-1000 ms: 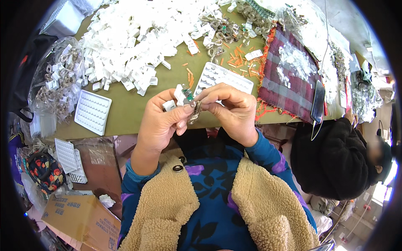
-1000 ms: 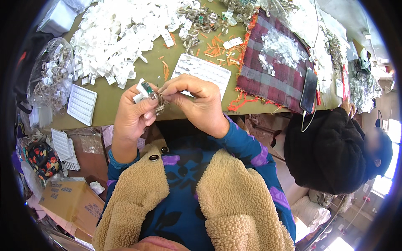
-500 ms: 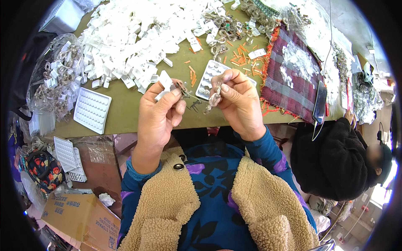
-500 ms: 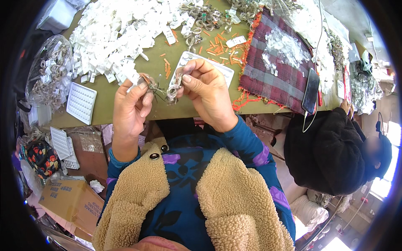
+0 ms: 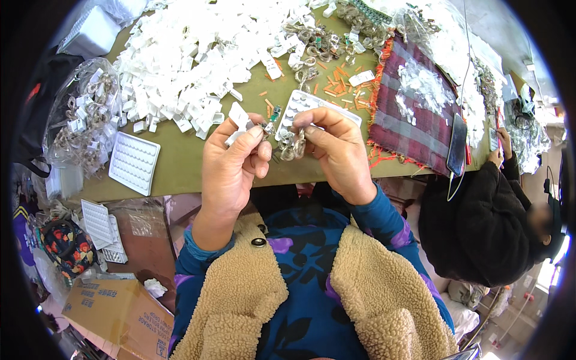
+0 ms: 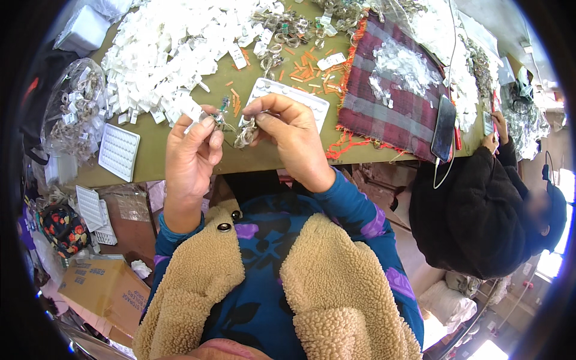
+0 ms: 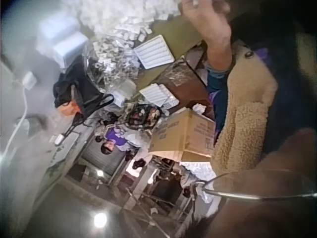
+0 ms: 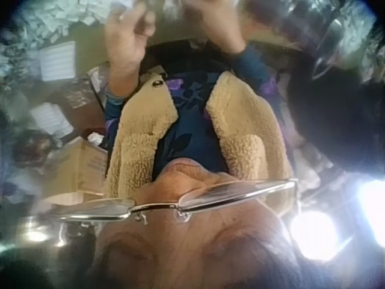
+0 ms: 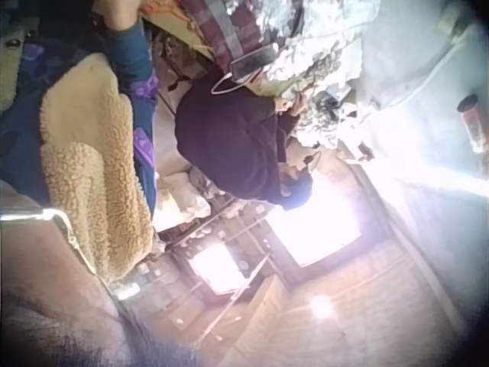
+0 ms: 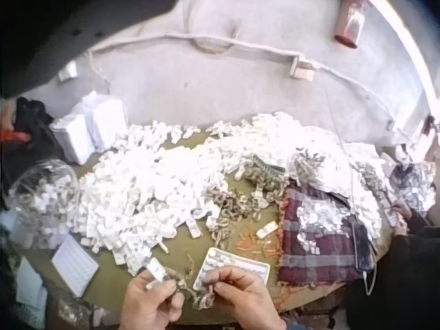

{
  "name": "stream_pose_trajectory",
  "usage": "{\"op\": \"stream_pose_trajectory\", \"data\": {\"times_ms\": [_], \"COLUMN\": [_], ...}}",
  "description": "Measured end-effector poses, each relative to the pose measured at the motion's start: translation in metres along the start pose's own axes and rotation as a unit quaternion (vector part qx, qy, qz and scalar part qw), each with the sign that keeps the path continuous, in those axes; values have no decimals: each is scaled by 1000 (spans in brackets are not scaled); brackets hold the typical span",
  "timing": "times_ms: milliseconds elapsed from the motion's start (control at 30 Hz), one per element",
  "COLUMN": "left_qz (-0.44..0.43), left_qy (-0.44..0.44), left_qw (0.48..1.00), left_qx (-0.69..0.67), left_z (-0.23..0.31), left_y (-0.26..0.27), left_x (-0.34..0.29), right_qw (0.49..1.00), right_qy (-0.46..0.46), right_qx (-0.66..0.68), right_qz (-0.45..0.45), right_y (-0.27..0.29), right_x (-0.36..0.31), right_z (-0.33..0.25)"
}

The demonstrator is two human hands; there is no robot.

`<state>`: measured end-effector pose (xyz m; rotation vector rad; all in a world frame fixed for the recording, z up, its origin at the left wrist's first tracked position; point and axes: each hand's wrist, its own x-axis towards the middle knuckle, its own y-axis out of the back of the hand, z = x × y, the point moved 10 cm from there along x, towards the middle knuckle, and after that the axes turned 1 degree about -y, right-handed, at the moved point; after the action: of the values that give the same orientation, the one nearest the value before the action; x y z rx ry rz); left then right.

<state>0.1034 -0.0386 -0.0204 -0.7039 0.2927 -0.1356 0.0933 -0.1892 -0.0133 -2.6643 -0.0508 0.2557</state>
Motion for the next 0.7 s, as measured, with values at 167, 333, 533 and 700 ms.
{"op": "stream_pose_trajectory", "data": {"times_ms": [167,333,533,700], "left_qz": [5,-30,-204,-175], "left_qy": [-68,-74,140,8], "left_qw": [995,987,968,963], "left_qx": [70,143,49,206], "left_z": [16,33,20,41], "left_y": [-6,-11,-37,-45], "left_x": [0,2,3,10], "right_qw": [992,964,832,764], "right_qy": [17,121,368,430], "right_qx": [-125,-229,-365,-452], "right_qz": [-25,-62,-197,-166], "right_y": [-17,-36,-79,-88], "right_x": [8,10,-33,-40], "right_z": [-7,-33,-97,-113]}}
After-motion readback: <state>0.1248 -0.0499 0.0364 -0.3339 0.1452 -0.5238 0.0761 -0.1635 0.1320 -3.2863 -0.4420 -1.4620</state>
